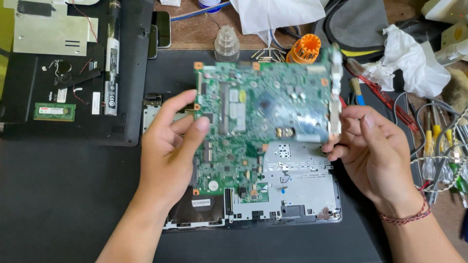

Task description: Disassembling a laptop by disconnecting internal cables and removing the motherboard for inspection.

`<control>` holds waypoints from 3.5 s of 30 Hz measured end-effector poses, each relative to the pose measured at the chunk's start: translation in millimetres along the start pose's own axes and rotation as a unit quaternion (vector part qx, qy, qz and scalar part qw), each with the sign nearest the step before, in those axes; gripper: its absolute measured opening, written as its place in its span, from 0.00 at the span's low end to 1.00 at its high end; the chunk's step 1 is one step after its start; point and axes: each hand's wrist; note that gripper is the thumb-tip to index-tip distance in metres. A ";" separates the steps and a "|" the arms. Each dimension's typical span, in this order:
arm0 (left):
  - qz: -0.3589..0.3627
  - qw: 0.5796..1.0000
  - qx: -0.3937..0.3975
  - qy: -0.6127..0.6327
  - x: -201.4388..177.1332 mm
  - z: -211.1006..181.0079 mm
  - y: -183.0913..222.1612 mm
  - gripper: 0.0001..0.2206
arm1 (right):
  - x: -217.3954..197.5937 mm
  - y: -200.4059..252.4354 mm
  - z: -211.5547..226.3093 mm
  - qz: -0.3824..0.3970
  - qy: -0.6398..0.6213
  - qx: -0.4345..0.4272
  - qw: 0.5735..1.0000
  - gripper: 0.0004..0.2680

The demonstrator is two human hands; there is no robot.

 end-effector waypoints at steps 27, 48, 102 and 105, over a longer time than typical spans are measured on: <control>-0.171 0.969 0.071 0.162 -35.5 27.3 -42.8 0.18 | -3.4 -8.6 -46.0 -0.130 0.489 -0.332 0.796 0.09; -0.114 0.952 0.139 0.250 -40.1 49.3 -54.8 0.07 | -21.5 -29.0 -56.8 -0.210 0.412 -0.287 0.839 0.11; -0.173 0.953 -0.175 -0.175 -60.2 -13.2 65.9 0.29 | 7.2 96.7 -5.0 -0.094 0.276 0.078 0.953 0.10; -0.179 0.945 -0.158 -0.222 -56.0 -0.3 55.9 0.30 | 14.8 91.7 -3.5 -0.092 0.301 0.075 0.946 0.10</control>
Point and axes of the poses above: each hand's wrist, its own y-axis away from the middle knuckle, its own x-axis out of the palm, z = x × y, and after that the axes turned 11 degrees about y, right-handed
